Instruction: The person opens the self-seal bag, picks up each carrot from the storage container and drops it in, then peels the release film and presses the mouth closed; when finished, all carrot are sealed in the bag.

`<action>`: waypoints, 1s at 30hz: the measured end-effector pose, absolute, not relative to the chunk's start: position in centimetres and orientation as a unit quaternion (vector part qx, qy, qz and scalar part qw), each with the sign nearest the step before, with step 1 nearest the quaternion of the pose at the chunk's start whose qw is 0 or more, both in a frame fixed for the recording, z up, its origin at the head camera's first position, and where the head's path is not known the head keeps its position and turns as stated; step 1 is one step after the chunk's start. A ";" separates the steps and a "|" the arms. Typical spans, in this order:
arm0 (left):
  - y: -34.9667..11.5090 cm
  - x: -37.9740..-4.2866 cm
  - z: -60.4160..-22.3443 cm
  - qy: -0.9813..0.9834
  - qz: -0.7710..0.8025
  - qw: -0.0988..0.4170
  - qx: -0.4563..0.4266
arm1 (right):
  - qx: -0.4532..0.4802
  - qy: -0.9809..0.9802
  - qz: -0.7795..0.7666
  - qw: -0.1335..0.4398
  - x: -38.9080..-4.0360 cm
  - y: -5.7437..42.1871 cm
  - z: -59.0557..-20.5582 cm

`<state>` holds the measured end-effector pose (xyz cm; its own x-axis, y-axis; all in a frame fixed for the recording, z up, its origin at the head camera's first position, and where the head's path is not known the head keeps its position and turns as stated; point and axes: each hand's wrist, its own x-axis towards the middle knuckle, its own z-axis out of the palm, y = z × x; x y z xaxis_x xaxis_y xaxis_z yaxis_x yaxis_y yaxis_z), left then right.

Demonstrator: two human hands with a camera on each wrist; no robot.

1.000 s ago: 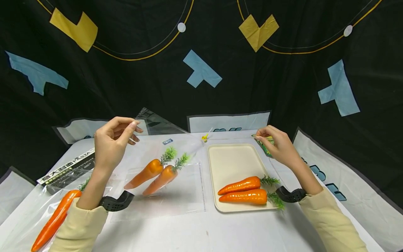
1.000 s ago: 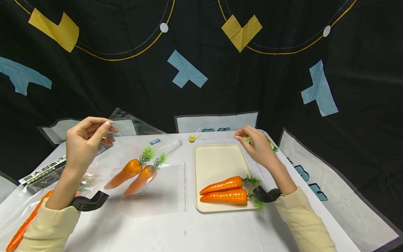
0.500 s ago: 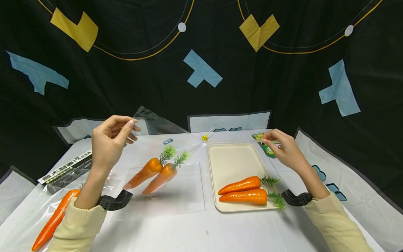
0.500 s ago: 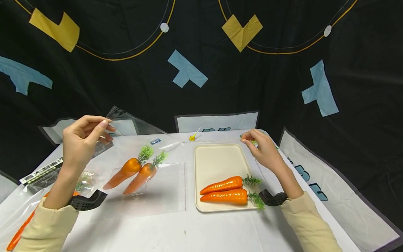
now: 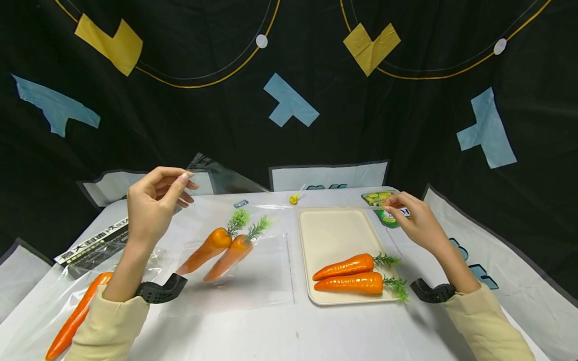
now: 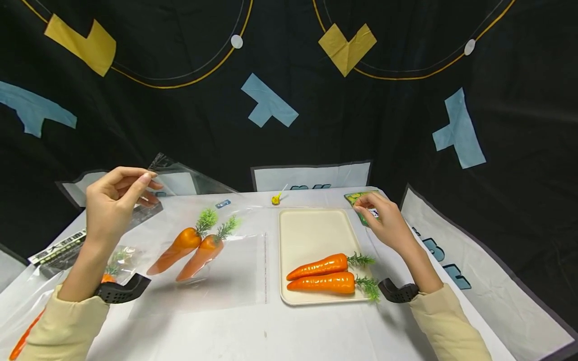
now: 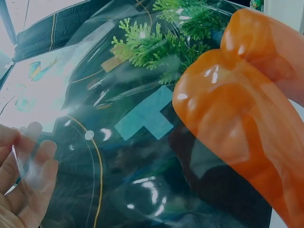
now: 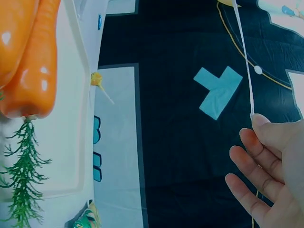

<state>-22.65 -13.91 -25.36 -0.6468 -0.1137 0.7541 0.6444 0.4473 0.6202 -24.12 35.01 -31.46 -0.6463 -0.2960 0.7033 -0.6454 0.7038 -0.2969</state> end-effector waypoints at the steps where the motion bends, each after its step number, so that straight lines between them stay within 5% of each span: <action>1: -13.9 -22.7 -25.4 -0.760 -0.496 0.381 -0.177 | 0.270 -0.866 0.271 0.321 -24.1 35.1 -31.5; 30: -16.4 -22.4 -25.5 -0.772 -0.483 0.394 -0.127 | 0.168 -0.888 0.243 0.353 -22.5 38.9 -32.9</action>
<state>-22.36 -16.37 -25.49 -0.6575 -0.1848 0.7304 0.5765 0.5008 0.6456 -22.52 38.85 -32.91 -0.6939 -0.1257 0.7090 -0.4695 0.8255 -0.3132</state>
